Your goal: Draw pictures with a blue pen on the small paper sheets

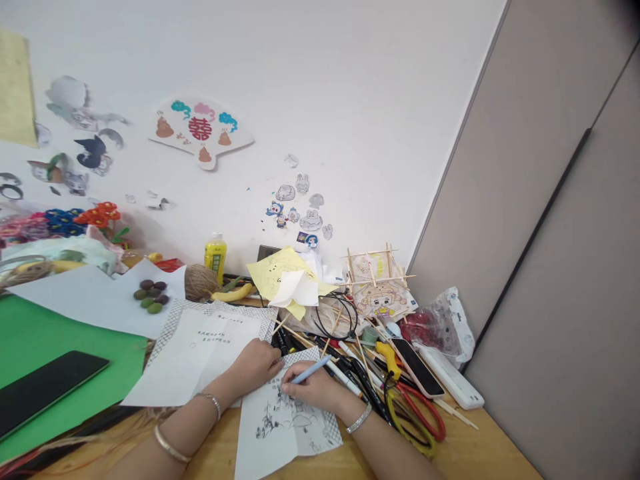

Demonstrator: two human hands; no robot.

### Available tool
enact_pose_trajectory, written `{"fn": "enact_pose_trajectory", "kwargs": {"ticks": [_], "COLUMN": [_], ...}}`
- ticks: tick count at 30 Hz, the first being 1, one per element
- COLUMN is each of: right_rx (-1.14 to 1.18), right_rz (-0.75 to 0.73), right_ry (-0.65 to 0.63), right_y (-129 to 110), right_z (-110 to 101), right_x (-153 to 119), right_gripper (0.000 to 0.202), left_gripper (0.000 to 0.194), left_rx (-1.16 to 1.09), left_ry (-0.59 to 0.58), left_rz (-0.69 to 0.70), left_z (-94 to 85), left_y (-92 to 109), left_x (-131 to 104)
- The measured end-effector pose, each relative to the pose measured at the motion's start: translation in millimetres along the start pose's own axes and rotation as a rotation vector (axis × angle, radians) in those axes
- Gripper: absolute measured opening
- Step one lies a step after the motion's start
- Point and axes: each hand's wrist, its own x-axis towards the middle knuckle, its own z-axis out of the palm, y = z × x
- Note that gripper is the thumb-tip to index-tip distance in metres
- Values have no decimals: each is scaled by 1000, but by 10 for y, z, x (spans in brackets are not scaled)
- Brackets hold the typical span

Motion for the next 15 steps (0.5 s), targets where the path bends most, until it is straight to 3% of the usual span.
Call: {"fn": "enact_pose_trajectory", "kwargs": {"ticks": [15], "right_rx": [-25], "right_rz": [-21], "right_ry": [21], "right_y": [-20], "right_z": [-1], "right_x": [-5], "right_gripper": [8], "left_gripper": [34], "left_rx": [15], "left_ry": [-2], "left_rz": [-3], "left_z": [17], "left_y": [-7], "left_x": [7]}}
